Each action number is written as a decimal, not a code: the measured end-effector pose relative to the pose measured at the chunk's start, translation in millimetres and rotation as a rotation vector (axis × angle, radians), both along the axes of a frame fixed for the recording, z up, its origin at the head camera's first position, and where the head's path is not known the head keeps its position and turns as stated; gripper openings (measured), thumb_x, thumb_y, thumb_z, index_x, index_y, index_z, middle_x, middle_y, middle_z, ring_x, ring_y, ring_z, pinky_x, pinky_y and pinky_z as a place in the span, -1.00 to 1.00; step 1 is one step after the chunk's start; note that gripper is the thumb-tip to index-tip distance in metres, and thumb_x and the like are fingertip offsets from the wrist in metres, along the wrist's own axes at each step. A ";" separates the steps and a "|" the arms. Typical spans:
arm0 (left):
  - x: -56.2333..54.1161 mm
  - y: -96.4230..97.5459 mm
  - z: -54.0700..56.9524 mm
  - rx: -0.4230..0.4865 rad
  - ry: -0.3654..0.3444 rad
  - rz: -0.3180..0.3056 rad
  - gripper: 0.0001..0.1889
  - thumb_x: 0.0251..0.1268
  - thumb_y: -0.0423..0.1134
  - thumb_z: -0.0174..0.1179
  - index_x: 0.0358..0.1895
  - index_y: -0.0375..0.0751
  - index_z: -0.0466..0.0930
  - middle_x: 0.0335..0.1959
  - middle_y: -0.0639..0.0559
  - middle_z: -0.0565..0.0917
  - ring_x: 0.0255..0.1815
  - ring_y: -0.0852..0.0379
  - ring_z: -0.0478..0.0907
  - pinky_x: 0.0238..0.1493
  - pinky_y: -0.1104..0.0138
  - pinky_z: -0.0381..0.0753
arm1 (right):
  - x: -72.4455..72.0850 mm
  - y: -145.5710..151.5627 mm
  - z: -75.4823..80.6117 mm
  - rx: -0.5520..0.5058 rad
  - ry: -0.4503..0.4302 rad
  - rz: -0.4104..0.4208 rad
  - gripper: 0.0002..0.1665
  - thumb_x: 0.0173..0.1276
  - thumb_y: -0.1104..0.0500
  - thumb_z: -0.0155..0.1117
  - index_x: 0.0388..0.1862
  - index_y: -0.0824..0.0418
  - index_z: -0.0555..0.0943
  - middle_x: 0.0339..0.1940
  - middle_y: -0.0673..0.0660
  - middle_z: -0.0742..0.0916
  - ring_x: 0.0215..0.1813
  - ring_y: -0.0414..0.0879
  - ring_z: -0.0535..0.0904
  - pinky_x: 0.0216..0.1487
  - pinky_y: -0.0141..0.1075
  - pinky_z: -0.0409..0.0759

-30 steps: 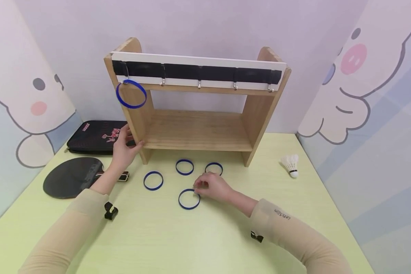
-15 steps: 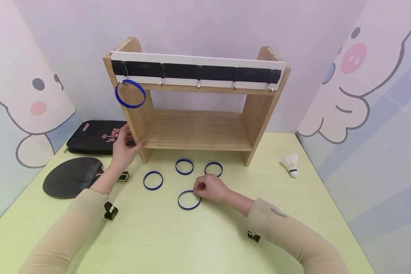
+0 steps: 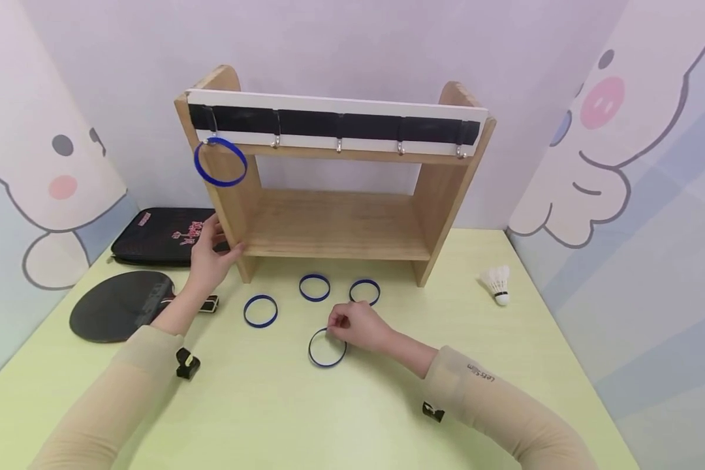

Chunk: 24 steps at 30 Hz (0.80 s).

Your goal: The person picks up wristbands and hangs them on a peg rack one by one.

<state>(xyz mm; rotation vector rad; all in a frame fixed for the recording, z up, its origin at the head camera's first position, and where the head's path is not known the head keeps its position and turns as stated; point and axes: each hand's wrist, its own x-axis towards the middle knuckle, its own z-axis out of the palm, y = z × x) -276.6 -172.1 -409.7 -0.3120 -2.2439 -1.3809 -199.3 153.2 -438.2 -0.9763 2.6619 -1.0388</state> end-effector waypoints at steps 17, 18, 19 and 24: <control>-1.2 0.0 1.2 0.013 0.014 -0.022 -0.23 0.14 -0.40 0.28 0.41 0.09 0.16 0.15 -0.18 0.48 0.09 -0.07 0.52 -0.10 0.03 0.66 | 6.7 -12.8 62.2 -0.050 0.068 0.045 -0.92 0.17 0.15 0.41 -0.40 0.02 0.64 -0.43 -0.18 0.69 -0.35 -0.29 0.54 -0.27 -0.31 0.63; -1.2 0.0 1.1 0.014 0.009 -0.021 -0.23 0.14 -0.40 0.28 0.41 0.09 0.16 0.15 -0.18 0.48 0.09 -0.08 0.52 -0.09 0.02 0.66 | 6.9 -13.3 66.4 -0.059 0.081 0.046 -0.92 0.17 0.15 0.41 -0.40 0.02 0.65 -0.42 -0.18 0.70 -0.35 -0.29 0.54 -0.28 -0.31 0.63; -1.2 -0.1 1.1 0.014 0.004 -0.019 -0.23 0.14 -0.40 0.28 0.41 0.08 0.16 0.15 -0.18 0.48 0.09 -0.08 0.52 -0.08 0.02 0.66 | 6.7 -13.7 70.1 -0.067 0.091 0.043 -0.92 0.16 0.15 0.41 -0.39 0.03 0.65 -0.41 -0.17 0.70 -0.34 -0.29 0.54 -0.28 -0.31 0.63; -1.3 -0.6 0.5 0.016 -0.015 -0.015 -0.23 0.14 -0.38 0.29 0.41 0.09 0.15 0.17 -0.17 0.47 0.10 -0.09 0.51 -0.06 0.01 0.65 | 4.1 -16.1 87.3 -0.134 0.148 0.034 -0.92 0.14 0.19 0.42 -0.37 0.09 0.68 -0.40 -0.11 0.72 -0.34 -0.26 0.56 -0.32 -0.37 0.63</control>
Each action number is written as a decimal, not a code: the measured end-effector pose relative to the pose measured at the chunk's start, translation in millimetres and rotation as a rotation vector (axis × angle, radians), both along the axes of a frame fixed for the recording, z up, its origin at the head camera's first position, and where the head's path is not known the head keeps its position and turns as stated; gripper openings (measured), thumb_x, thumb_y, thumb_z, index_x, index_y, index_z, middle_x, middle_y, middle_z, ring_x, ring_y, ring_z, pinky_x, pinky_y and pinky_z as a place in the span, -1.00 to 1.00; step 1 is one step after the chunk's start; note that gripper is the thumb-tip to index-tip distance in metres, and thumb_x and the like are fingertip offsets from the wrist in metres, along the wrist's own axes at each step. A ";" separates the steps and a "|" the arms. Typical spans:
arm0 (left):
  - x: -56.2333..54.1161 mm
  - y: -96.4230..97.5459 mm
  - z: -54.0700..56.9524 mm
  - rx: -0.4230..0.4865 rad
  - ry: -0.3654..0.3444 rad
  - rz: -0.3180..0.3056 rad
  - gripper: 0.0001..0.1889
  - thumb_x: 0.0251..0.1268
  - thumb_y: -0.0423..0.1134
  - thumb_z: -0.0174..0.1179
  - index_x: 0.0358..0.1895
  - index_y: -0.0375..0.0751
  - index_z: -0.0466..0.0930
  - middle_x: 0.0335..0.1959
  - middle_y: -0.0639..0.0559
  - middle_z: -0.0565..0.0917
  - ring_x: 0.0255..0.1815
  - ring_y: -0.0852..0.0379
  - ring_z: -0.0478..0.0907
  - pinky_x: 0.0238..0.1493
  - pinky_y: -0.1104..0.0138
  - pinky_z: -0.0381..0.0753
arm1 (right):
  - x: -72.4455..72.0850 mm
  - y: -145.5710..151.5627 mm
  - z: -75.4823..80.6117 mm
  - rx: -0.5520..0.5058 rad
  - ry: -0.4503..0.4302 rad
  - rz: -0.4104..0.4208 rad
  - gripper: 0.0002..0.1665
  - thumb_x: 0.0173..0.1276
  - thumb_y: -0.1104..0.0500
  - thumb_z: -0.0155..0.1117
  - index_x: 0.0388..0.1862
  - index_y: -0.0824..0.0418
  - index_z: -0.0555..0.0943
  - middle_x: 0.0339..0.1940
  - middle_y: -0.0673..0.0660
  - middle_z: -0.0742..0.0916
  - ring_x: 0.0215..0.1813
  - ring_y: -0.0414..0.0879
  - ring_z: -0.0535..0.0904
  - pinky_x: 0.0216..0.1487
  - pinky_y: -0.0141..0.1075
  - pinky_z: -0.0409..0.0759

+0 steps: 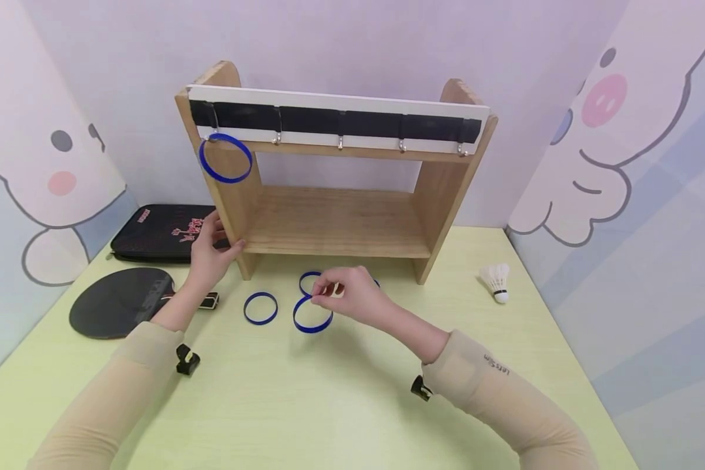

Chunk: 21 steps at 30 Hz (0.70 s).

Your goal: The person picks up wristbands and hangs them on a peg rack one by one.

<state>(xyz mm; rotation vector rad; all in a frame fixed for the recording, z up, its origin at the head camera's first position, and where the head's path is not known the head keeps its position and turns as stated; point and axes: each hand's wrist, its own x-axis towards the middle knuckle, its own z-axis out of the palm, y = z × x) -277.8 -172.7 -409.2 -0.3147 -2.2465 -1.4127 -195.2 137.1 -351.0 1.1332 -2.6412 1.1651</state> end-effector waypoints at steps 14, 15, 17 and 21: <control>0.6 -0.1 -1.0 0.002 0.004 -0.002 -0.23 0.15 -0.39 0.27 0.41 0.11 0.14 0.16 -0.18 0.47 0.11 -0.09 0.51 -0.06 0.02 0.65 | -5.2 -3.4 68.2 -0.082 0.140 -0.002 -0.90 0.18 0.24 0.39 -0.29 0.13 0.69 -0.32 -0.08 0.72 -0.28 -0.24 0.55 -0.23 -0.31 0.64; 0.5 0.0 -0.8 0.000 0.002 -0.003 -0.22 0.15 -0.38 0.28 0.42 0.11 0.14 0.17 -0.18 0.46 0.12 -0.09 0.51 -0.06 0.02 0.65 | -5.7 -3.3 73.3 -0.094 0.156 0.001 -0.90 0.18 0.24 0.38 -0.29 0.14 0.69 -0.32 -0.07 0.72 -0.28 -0.24 0.55 -0.23 -0.31 0.64; 0.4 0.0 -0.7 -0.005 0.000 -0.001 -0.22 0.15 -0.38 0.28 0.42 0.13 0.13 0.18 -0.18 0.46 0.12 -0.09 0.51 -0.05 0.02 0.65 | -6.0 -2.8 84.3 -0.117 0.181 0.003 -0.90 0.18 0.25 0.38 -0.29 0.15 0.69 -0.32 -0.07 0.72 -0.28 -0.23 0.54 -0.25 -0.33 0.62; 0.1 0.0 -1.0 -0.008 -0.004 0.002 -0.22 0.16 -0.36 0.28 0.42 0.16 0.12 0.19 -0.16 0.45 0.13 -0.08 0.50 -0.04 0.02 0.64 | -8.0 -1.7 107.2 -0.166 0.202 -0.014 -0.91 0.19 0.23 0.38 -0.30 0.15 0.69 -0.35 -0.06 0.70 -0.31 -0.22 0.54 -0.31 -0.36 0.60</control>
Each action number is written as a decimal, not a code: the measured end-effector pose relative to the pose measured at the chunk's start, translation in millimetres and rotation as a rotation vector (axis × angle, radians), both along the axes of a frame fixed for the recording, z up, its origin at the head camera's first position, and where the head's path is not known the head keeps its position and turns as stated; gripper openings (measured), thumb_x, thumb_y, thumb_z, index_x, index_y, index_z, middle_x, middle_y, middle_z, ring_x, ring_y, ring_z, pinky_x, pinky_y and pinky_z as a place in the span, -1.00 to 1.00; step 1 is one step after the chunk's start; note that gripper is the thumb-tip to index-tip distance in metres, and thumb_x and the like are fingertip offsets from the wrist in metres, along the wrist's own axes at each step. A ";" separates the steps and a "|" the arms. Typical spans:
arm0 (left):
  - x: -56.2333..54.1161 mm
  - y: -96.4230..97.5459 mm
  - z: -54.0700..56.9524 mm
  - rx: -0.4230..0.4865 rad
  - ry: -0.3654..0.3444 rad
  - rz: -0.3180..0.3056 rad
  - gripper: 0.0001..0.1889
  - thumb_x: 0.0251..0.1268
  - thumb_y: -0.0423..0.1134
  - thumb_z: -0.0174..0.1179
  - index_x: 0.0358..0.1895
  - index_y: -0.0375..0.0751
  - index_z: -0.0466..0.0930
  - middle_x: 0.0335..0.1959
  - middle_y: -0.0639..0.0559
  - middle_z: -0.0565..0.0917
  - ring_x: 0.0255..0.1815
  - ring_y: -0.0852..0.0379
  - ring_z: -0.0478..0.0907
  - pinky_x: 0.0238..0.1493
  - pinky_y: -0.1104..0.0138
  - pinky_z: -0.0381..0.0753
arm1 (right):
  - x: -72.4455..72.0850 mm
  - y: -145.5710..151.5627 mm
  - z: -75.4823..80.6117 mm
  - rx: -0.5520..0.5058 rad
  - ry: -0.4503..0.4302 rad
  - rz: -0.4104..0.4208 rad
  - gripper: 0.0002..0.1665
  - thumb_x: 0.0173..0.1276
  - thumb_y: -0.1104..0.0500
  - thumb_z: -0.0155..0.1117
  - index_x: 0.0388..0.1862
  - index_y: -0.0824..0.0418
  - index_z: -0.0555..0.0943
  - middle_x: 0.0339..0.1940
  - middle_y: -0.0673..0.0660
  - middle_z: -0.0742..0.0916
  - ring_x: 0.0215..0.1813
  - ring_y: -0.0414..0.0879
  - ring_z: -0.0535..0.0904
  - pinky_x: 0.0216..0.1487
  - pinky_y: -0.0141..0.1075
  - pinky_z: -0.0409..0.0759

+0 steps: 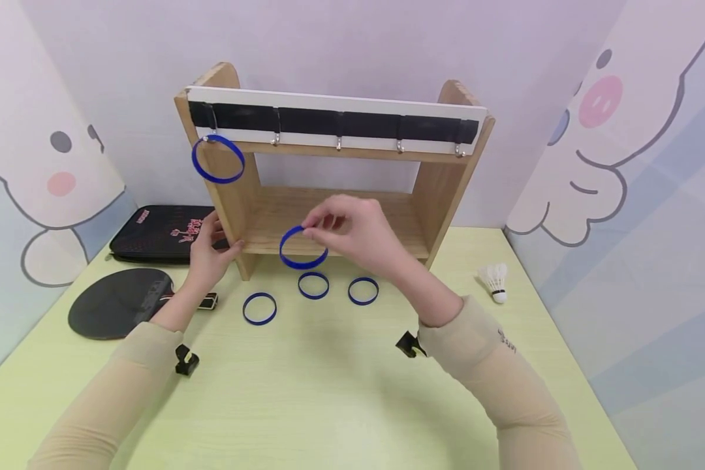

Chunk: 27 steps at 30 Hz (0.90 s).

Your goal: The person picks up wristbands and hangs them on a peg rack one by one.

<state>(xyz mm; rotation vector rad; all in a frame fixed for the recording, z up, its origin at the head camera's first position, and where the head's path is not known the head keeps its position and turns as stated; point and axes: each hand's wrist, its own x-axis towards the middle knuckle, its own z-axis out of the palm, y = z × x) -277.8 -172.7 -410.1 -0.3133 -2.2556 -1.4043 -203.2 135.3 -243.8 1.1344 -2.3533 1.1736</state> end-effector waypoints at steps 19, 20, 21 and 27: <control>1.9 0.0 0.5 0.001 -0.023 0.006 -0.22 0.17 -0.33 0.28 0.42 0.17 0.11 0.20 -0.17 0.44 0.15 -0.10 0.48 -0.02 0.01 0.64 | -38.6 -24.2 70.2 -0.112 0.187 -0.092 -0.83 0.21 0.17 0.36 -0.29 0.25 0.68 -0.32 0.02 0.72 -0.25 -0.29 0.50 -0.18 -0.40 0.53; 2.2 0.0 0.7 0.001 -0.023 0.006 -0.22 0.17 -0.34 0.28 0.42 0.16 0.12 0.20 -0.17 0.44 0.15 -0.10 0.48 -0.02 0.01 0.64 | -41.5 -25.6 72.0 -0.104 0.200 -0.097 -0.83 0.22 0.14 0.36 -0.29 0.24 0.68 -0.33 0.01 0.72 -0.25 -0.30 0.49 -0.20 -0.41 0.52; 2.3 -0.2 0.7 0.001 -0.021 0.007 -0.22 0.17 -0.34 0.28 0.42 0.15 0.12 0.20 -0.17 0.44 0.15 -0.10 0.48 -0.02 0.01 0.64 | -44.5 -27.1 73.4 -0.097 0.204 -0.100 -0.82 0.23 0.13 0.35 -0.30 0.23 0.68 -0.34 -0.01 0.71 -0.26 -0.31 0.48 -0.21 -0.42 0.51; 0.8 -0.5 1.0 -0.006 0.008 0.004 -0.23 0.16 -0.37 0.28 0.42 0.11 0.13 0.18 -0.19 0.45 0.14 -0.11 0.49 -0.05 0.00 0.64 | -58.0 -34.2 75.7 -0.035 0.278 -0.137 -0.81 0.26 0.10 0.31 -0.31 0.23 0.68 -0.38 0.00 0.71 -0.32 -0.28 0.46 -0.36 -0.45 0.42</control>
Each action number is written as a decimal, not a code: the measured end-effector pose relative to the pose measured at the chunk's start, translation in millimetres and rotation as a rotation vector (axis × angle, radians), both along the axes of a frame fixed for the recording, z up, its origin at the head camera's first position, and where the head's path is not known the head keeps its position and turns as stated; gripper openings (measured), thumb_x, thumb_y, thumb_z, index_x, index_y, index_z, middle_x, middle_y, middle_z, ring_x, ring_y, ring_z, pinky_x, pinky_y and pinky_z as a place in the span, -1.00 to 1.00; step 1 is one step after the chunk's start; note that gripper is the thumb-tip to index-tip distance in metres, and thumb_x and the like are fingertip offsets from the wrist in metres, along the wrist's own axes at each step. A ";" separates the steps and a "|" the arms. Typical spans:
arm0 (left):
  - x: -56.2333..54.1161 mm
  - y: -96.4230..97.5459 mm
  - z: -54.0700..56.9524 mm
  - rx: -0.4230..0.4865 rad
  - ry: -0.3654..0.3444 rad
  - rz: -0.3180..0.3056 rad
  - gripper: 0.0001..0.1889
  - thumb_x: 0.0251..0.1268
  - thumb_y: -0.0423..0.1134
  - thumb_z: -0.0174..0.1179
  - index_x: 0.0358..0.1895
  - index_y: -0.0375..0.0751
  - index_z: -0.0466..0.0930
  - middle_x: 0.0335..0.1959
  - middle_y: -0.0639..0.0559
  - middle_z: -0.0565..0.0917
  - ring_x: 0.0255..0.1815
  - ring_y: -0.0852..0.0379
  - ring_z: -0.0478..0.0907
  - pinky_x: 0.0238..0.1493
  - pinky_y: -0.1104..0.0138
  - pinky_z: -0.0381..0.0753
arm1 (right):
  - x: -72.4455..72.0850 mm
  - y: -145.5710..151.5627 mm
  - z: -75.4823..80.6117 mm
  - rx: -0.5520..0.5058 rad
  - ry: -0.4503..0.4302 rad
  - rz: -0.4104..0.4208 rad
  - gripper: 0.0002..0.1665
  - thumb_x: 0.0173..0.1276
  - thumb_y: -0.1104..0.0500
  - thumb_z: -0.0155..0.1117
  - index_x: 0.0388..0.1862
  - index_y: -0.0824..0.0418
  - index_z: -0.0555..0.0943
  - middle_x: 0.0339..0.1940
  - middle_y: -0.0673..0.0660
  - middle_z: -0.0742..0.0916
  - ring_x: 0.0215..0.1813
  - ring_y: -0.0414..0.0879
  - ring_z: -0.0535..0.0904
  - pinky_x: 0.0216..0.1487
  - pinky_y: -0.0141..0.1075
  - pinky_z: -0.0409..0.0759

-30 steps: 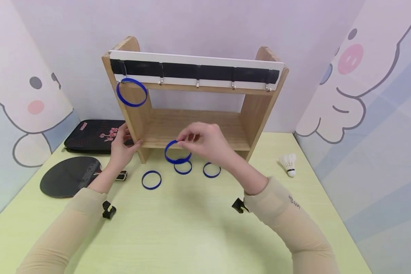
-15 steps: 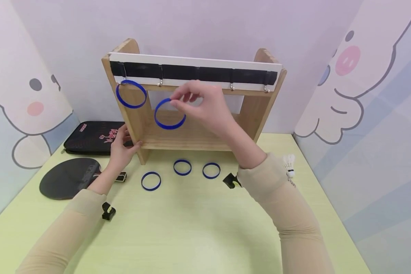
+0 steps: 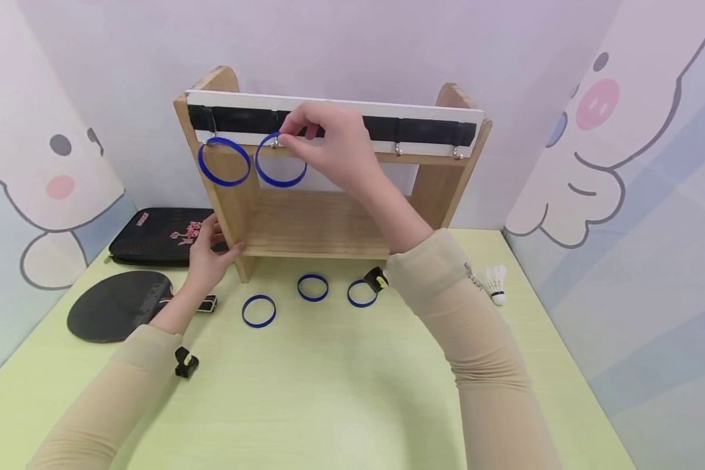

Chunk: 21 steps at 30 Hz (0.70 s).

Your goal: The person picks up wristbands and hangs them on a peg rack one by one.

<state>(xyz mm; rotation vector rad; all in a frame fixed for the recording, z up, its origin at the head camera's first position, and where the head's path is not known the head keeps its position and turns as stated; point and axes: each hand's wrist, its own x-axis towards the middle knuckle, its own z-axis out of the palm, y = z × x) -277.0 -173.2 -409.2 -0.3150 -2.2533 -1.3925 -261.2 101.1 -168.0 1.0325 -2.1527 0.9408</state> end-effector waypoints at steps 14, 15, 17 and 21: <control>-0.3 0.4 -2.0 0.007 0.011 -0.001 -0.23 0.14 -0.39 0.28 0.41 0.11 0.15 0.16 -0.18 0.46 0.12 -0.09 0.51 -0.07 0.02 0.65 | -6.9 -12.5 -10.4 0.165 0.099 -0.163 -0.85 0.29 0.10 0.27 -0.29 0.13 0.72 -0.41 -0.02 0.70 -0.45 -0.20 0.39 -0.42 -0.43 0.30; -0.2 0.5 -2.2 0.007 0.011 -0.001 -0.23 0.15 -0.39 0.28 0.41 0.11 0.15 0.16 -0.18 0.46 0.12 -0.09 0.51 -0.07 0.02 0.65 | -6.9 -12.3 -11.0 0.169 0.098 -0.162 -0.85 0.29 0.09 0.28 -0.29 0.13 0.72 -0.41 -0.02 0.70 -0.45 -0.20 0.39 -0.42 -0.44 0.30; -0.3 0.6 -2.3 0.008 0.012 -0.003 -0.22 0.15 -0.39 0.28 0.41 0.11 0.15 0.17 -0.18 0.46 0.12 -0.09 0.51 -0.06 0.02 0.65 | -7.5 -11.4 -11.7 0.157 0.109 -0.138 -0.85 0.27 0.10 0.31 -0.29 0.14 0.72 -0.40 -0.01 0.70 -0.44 -0.19 0.39 -0.41 -0.44 0.32; -0.8 0.5 -2.5 0.011 0.012 -0.002 -0.22 0.14 -0.40 0.28 0.41 0.11 0.15 0.17 -0.17 0.47 0.12 -0.08 0.51 -0.07 0.02 0.65 | -8.0 -7.9 -11.6 0.111 0.145 -0.065 -0.85 0.23 0.12 0.35 -0.30 0.18 0.71 -0.38 0.03 0.72 -0.43 -0.21 0.45 -0.40 -0.45 0.39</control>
